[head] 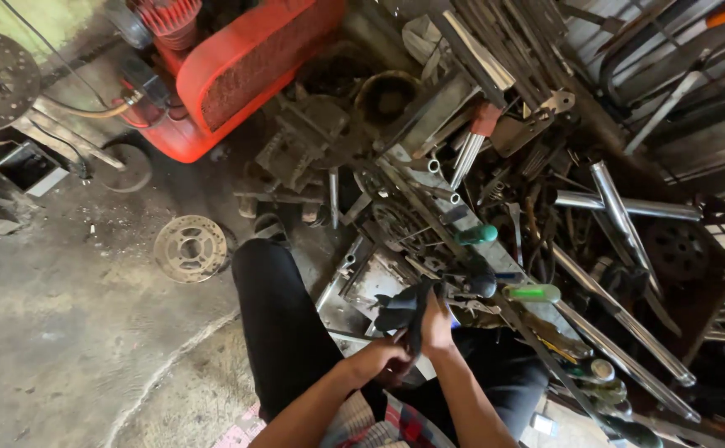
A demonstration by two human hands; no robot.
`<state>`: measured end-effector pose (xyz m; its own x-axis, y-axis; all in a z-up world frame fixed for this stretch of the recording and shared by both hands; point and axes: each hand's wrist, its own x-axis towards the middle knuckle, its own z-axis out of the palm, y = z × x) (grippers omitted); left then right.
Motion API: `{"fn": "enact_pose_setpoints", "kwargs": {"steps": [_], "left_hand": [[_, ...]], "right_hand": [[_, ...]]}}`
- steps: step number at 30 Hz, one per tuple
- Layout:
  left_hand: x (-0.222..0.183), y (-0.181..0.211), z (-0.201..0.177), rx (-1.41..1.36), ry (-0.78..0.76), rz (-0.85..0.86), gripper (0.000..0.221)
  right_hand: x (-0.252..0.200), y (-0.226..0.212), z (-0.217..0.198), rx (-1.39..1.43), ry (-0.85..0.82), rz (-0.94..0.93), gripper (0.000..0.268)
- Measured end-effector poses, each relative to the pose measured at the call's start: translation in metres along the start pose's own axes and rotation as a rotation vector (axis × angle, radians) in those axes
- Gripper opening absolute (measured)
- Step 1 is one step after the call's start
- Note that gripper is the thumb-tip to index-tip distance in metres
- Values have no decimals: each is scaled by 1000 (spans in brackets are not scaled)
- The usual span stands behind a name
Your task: Cleaning and inspecting small motorcycle engine components using a cloth and pliers.
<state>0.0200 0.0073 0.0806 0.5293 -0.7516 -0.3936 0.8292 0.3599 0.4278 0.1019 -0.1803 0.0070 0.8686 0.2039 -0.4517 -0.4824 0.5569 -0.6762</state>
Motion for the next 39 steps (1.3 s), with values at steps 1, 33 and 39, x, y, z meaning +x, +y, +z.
{"fn": "enact_pose_setpoints", "kwargs": {"steps": [1,33,39], "left_hand": [[-3,12,12,7,145,-2,17],[-119,125,65,1208,897,816,33],[-140,147,81,864,833,619,36]], "right_hand": [[12,12,-21,-692,97,-355,36],[-79,-63,100,420,-206,153,58],[-70,-84,118,436,-413,20,60]]}}
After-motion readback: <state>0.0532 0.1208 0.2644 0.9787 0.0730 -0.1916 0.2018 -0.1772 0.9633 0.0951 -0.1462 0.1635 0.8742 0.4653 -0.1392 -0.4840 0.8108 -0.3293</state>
